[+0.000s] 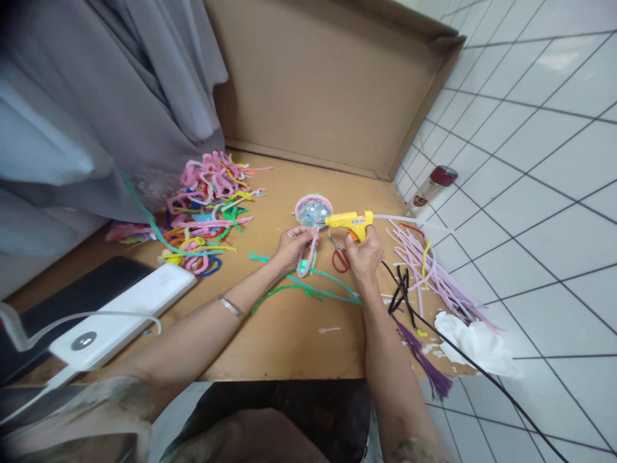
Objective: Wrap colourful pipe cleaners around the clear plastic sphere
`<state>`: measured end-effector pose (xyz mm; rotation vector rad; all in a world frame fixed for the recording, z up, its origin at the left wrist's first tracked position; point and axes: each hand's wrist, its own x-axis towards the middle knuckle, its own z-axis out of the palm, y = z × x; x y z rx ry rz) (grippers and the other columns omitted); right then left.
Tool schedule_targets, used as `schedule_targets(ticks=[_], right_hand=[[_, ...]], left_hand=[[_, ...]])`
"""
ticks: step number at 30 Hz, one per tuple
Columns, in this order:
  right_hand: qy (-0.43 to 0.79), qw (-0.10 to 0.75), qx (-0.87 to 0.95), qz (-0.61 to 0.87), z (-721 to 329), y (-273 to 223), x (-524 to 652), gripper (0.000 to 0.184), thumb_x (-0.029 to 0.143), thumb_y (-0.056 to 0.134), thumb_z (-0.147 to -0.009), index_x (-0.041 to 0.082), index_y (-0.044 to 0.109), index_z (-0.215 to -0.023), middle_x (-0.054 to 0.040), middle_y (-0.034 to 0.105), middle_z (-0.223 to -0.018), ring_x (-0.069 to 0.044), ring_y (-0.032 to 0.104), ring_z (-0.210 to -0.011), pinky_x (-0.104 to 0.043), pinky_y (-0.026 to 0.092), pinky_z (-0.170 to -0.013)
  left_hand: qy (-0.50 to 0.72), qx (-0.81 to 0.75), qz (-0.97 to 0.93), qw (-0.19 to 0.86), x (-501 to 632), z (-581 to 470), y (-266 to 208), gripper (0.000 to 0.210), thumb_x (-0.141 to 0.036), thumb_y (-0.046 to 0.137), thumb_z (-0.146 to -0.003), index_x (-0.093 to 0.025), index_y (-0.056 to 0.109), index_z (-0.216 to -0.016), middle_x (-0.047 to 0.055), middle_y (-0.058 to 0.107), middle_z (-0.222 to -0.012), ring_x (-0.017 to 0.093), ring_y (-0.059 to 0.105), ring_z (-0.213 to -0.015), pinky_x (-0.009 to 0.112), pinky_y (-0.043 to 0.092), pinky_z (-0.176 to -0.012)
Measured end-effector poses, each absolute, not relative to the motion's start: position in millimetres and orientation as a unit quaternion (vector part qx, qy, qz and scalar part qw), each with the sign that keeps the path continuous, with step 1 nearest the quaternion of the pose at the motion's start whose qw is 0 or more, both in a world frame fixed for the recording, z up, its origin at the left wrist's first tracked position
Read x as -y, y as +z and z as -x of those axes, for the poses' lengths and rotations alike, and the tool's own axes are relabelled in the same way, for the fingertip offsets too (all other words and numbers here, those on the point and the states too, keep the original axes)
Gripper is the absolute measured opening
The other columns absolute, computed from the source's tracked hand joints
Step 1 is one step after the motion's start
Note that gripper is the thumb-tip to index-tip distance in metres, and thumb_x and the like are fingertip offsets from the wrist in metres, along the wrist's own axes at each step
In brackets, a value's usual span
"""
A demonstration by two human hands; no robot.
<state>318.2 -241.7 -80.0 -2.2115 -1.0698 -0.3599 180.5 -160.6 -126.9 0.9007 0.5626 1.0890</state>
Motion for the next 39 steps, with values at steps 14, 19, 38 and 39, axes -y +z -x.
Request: schedule_targets(ticks=[14,19,38,39], right_hand=[[-0.169,0.397,0.354,0.83,-325,-93,236,0.028,0.044,0.056,-0.079,0.019,0.059,-0.091,-0.0083,0.066,-0.082,-0.025,0.059,-0.077,-0.032,0.039,-0.068],[-0.179,0.424,0.322,0.827,-353,-98,239,0.035,0.046,0.058,-0.079,0.016,0.061,-0.097,-0.0121,0.066,-0.089,-0.028,0.059,-0.083,-0.037,0.043,-0.075],[-0.123,0.224,0.215,0.943,-392,-123,239,0.059,0.044,0.07,-0.083,0.0,0.059,-0.12,-0.0288,0.062,-0.118,-0.039,0.062,-0.11,-0.045,0.048,-0.089],[-0.125,0.213,0.213,0.945,-391,-123,238,0.059,0.044,0.069,-0.083,0.0,0.059,-0.12,-0.029,0.062,-0.116,-0.039,0.063,-0.109,-0.045,0.047,-0.089]], left_hand=[[0.456,-0.229,-0.362,0.78,168,-176,-115,0.048,-0.043,0.093,-0.039,-0.015,0.063,-0.064,-0.004,0.063,-0.056,0.006,0.054,-0.05,0.02,0.044,-0.055],[0.456,-0.234,-0.361,0.779,168,-177,-116,0.045,-0.04,0.092,-0.042,-0.014,0.063,-0.065,-0.003,0.063,-0.058,0.006,0.054,-0.051,0.02,0.042,-0.054],[0.461,-0.252,-0.397,0.753,167,-178,-120,0.034,-0.034,0.088,-0.048,-0.014,0.065,-0.064,-0.001,0.064,-0.059,0.007,0.054,-0.052,0.02,0.039,-0.053],[0.46,-0.255,-0.399,0.751,167,-178,-120,0.034,-0.034,0.088,-0.048,-0.014,0.065,-0.064,-0.001,0.065,-0.059,0.008,0.054,-0.052,0.02,0.039,-0.053]])
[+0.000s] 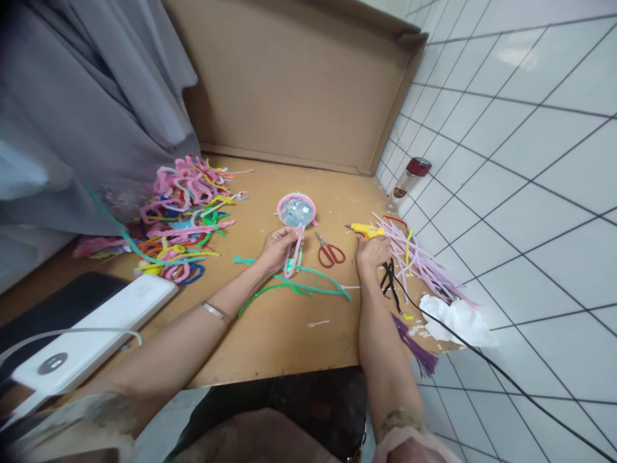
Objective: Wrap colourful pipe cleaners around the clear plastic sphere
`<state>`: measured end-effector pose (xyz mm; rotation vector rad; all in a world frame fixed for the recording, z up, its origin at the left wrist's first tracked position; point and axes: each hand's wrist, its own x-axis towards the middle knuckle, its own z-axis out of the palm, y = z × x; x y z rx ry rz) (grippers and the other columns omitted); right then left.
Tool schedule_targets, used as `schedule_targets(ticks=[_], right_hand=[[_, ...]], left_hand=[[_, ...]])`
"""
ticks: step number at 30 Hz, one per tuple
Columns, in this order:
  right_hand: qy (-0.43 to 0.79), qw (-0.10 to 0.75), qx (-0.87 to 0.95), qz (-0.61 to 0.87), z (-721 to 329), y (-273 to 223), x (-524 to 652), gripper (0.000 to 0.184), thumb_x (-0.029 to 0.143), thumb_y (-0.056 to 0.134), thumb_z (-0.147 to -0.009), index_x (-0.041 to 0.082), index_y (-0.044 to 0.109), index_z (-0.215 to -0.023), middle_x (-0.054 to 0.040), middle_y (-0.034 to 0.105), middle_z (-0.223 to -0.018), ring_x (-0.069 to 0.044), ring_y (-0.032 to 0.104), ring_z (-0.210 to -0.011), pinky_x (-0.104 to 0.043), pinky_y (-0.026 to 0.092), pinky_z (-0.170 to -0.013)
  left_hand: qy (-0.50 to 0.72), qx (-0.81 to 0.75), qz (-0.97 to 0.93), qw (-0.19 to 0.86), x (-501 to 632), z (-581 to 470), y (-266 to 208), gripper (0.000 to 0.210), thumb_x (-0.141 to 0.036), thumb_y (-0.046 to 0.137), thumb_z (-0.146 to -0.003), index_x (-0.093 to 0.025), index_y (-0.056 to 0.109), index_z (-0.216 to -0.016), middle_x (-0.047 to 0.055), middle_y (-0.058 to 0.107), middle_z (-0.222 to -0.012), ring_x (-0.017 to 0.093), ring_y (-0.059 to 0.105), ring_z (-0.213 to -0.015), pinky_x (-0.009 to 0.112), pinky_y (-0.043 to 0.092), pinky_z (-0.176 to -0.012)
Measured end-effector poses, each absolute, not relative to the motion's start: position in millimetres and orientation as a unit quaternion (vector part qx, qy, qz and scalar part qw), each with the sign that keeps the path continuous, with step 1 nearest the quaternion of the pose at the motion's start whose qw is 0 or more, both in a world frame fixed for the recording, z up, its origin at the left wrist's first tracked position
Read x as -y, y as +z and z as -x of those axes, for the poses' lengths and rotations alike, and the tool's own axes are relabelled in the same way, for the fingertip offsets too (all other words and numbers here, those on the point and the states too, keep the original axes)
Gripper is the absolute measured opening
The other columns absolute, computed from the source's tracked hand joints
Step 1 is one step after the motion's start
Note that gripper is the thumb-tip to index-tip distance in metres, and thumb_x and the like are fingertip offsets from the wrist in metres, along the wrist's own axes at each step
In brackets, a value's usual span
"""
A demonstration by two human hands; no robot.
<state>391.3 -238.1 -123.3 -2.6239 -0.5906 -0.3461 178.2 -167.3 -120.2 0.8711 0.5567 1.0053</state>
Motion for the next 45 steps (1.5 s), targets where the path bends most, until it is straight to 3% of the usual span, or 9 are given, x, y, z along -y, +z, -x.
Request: schedule_targets(ticks=[7,11,15,19,25,29,35,45], right_hand=[[-0.188,0.221,0.241,0.926,-386,-122,241,0.054,0.045,0.058,-0.089,0.0,0.058,-0.118,-0.0321,0.06,-0.117,-0.042,0.056,-0.114,-0.055,0.041,-0.094],[-0.205,0.352,0.339,0.848,-366,-111,239,0.04,0.038,0.054,-0.088,0.009,0.058,-0.116,-0.0259,0.06,-0.122,-0.037,0.053,-0.119,-0.056,0.039,-0.1],[-0.01,0.563,0.449,0.693,-320,-114,227,0.033,0.05,0.053,-0.087,0.019,0.06,-0.096,-0.0097,0.067,-0.096,-0.023,0.062,-0.09,-0.042,0.051,-0.088],[0.24,0.634,0.44,0.589,-283,-123,221,0.045,0.059,0.07,-0.07,0.021,0.058,-0.092,0.0005,0.064,-0.074,-0.017,0.063,-0.068,-0.032,0.053,-0.067],[0.32,0.63,0.414,0.574,-282,-118,223,0.049,0.048,0.083,-0.053,0.02,0.06,-0.085,0.0052,0.061,-0.06,-0.012,0.058,-0.053,-0.025,0.047,-0.054],[0.31,0.63,0.391,0.595,-285,-116,223,0.043,0.05,0.08,-0.054,0.019,0.064,-0.078,0.004,0.062,-0.057,-0.01,0.053,-0.047,-0.023,0.043,-0.047],[0.237,0.672,0.367,0.598,-284,-115,224,0.03,0.044,0.073,-0.061,0.019,0.067,-0.076,0.0025,0.064,-0.06,-0.012,0.056,-0.053,-0.025,0.048,-0.053],[0.232,0.661,0.39,0.598,-277,-114,225,0.027,0.044,0.072,-0.063,0.02,0.064,-0.07,0.001,0.066,-0.061,-0.014,0.06,-0.057,-0.026,0.049,-0.055]], left_hand=[[0.465,-0.255,-0.404,0.745,166,-180,-124,0.035,-0.035,0.089,-0.048,-0.015,0.065,-0.062,-0.001,0.065,-0.058,0.008,0.052,-0.051,0.02,0.038,-0.052],[0.478,-0.253,-0.404,0.738,164,-181,-126,0.035,-0.036,0.089,-0.049,-0.014,0.066,-0.065,-0.001,0.064,-0.058,0.007,0.053,-0.052,0.02,0.039,-0.053],[0.49,-0.252,-0.403,0.73,164,-182,-128,0.038,-0.039,0.089,-0.049,-0.015,0.067,-0.067,-0.002,0.064,-0.059,0.007,0.052,-0.052,0.02,0.039,-0.054],[0.497,-0.252,-0.387,0.734,164,-183,-130,0.041,-0.04,0.09,-0.047,-0.015,0.064,-0.066,-0.005,0.061,-0.055,0.005,0.049,-0.049,0.02,0.039,-0.053],[0.485,-0.245,-0.392,0.742,167,-183,-128,0.04,-0.039,0.09,-0.048,-0.014,0.066,-0.069,-0.002,0.064,-0.059,0.006,0.051,-0.051,0.02,0.041,-0.056],[0.488,-0.253,-0.401,0.733,167,-183,-128,0.037,-0.038,0.088,-0.052,-0.013,0.067,-0.07,-0.002,0.064,-0.059,0.006,0.052,-0.052,0.02,0.041,-0.055],[0.494,-0.264,-0.387,0.732,165,-182,-127,0.036,-0.037,0.089,-0.052,-0.015,0.067,-0.071,-0.007,0.052,-0.049,0.003,0.038,-0.04,0.018,0.025,-0.041],[0.486,-0.265,-0.39,0.735,167,-183,-126,0.028,-0.031,0.087,-0.058,-0.013,0.067,-0.068,-0.006,0.051,-0.046,0.003,0.04,-0.043,0.017,0.029,-0.044]])
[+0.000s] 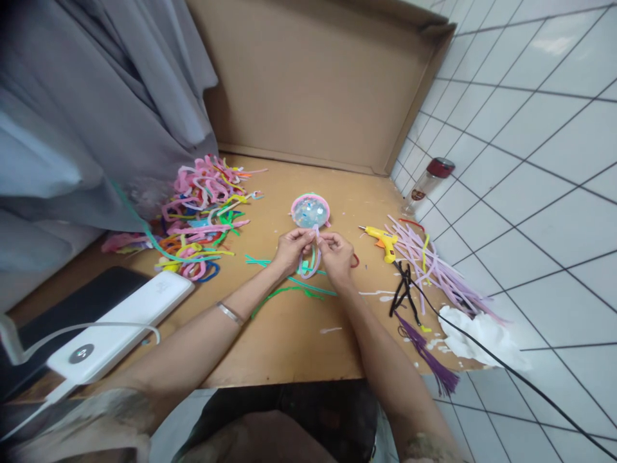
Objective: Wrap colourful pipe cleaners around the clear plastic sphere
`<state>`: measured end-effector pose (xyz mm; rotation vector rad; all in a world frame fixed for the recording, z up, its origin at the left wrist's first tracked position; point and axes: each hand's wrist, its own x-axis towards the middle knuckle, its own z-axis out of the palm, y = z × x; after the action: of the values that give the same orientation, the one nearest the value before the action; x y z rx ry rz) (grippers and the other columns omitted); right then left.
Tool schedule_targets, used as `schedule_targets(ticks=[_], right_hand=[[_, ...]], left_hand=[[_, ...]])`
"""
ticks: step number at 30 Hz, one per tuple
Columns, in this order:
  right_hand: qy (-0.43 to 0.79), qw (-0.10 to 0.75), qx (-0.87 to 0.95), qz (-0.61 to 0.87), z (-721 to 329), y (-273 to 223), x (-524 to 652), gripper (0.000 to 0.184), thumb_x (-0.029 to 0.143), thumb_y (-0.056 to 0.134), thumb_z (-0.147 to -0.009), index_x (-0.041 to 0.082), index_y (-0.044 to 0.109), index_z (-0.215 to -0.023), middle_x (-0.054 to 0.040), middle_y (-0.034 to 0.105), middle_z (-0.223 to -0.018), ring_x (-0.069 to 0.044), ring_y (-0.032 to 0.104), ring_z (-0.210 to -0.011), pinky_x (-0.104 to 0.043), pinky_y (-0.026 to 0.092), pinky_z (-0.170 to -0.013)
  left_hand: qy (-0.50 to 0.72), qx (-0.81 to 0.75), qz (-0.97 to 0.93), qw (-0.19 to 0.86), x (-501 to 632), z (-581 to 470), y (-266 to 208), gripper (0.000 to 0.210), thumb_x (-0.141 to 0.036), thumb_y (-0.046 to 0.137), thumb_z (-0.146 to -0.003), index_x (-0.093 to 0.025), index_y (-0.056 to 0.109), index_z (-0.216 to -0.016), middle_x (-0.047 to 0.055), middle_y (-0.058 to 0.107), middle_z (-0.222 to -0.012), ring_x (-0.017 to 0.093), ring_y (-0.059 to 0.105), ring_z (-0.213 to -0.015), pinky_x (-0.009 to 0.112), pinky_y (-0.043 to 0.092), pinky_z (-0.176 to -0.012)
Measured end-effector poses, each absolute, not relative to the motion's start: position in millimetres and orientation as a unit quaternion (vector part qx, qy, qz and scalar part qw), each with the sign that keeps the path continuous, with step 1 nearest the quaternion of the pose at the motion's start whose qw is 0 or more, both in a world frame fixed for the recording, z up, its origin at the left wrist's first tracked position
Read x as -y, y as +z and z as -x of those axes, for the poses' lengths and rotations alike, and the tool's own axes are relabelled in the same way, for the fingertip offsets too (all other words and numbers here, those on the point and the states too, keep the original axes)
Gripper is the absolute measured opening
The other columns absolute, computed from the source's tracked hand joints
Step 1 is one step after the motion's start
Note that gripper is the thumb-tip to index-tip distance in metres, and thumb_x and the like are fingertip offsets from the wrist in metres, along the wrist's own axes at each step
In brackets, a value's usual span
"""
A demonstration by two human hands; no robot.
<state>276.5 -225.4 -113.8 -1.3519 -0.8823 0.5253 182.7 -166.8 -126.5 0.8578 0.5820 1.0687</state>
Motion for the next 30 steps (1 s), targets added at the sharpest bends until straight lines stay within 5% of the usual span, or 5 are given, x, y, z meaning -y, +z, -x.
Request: schedule_targets(ticks=[30], right_hand=[[0.234,0.649,0.403,0.601,-274.7,-113.6,226.4,0.022,0.041,0.07,-0.063,0.021,0.065,-0.069,0.0001,0.068,-0.06,-0.016,0.063,-0.056,-0.028,0.052,-0.055]], left_hand=[[0.457,-0.263,-0.398,0.75,169.1,-182.0,-123.3,0.038,-0.04,0.091,-0.053,-0.013,0.068,-0.068,-0.006,0.049,-0.043,0.003,0.039,-0.041,0.017,0.028,-0.043]])
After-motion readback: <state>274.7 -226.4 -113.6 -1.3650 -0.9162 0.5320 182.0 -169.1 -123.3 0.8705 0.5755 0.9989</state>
